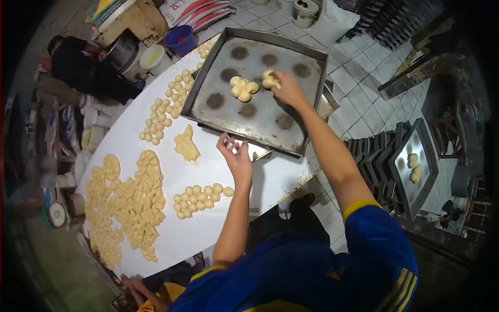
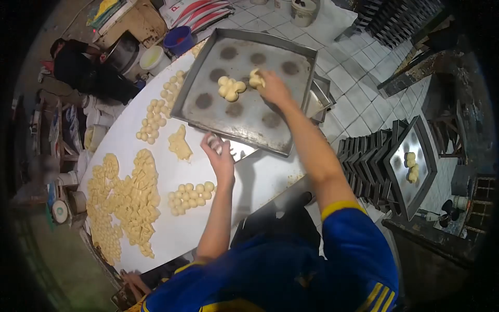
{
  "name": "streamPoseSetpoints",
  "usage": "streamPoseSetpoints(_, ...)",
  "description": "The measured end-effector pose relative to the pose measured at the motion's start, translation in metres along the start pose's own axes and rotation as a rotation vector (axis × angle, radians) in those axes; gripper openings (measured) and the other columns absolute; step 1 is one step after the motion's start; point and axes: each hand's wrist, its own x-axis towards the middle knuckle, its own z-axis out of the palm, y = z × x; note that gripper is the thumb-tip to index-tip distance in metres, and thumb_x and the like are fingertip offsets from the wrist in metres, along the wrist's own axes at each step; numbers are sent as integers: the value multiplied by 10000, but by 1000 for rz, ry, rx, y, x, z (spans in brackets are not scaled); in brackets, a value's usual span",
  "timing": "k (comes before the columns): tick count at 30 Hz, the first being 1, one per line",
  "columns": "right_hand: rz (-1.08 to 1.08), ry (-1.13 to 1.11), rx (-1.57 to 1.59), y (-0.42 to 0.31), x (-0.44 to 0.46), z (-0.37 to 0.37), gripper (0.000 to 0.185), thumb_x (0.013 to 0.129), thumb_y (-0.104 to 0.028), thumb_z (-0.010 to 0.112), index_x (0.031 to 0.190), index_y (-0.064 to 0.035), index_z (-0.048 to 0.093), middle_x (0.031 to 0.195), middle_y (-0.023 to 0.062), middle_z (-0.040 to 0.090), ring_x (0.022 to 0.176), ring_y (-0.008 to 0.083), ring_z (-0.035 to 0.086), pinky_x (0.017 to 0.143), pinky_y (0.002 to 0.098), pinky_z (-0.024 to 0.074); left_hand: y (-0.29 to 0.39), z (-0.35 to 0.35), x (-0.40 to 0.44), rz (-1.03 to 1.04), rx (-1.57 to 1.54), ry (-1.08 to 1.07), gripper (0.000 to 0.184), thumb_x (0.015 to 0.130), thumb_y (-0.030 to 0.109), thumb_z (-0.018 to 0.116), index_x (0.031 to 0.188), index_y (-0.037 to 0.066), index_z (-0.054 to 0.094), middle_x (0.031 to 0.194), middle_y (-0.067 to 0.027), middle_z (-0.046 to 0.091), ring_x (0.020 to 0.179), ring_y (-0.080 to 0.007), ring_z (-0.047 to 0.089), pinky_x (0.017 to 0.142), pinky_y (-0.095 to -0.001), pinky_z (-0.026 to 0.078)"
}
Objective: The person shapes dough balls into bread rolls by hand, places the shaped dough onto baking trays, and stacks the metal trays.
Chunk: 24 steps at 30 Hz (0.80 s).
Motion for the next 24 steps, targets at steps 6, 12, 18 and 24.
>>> streamPoseSetpoints(6,131,-9,-218,-52,-31,-28,768,847,-338,788,1535,-289,451,1558,260,359,1264,514,565,1063,528,506,-17,33,9,-430,-408,70,756,938,331,773,1511,120,327,1300,-129,510,1147,-254,553,959,-414,518)
streamPoseSetpoints(12,13,245,284,-32,-177,-131,674,878,-325,765,1473,-162,495,1375,183,539,1147,343,640,936,447,555,-107,44,87,-323,-637,-165,481,910,195,572,1336,-24,526,1329,-202,595,1222,-392,605,1045,-586,522)
streamPoseSetpoints(18,312,267,595,57,-316,-210,743,929,-419,766,1506,-82,442,1425,202,554,1264,311,599,973,428,544,-39,92,-34,-398,-517,-131,210,811,22,562,1006,-31,622,1041,-116,688,959,-280,710,845,-465,632)
streamPoseSetpoints(24,500,417,1177,146,-401,-298,1168,851,-670,743,1662,-51,175,1657,274,273,1537,362,304,1236,472,280,-31,224,-182,-342,-523,-303,207,798,-2,584,1004,17,601,978,-68,650,899,-198,650,864,-381,569)
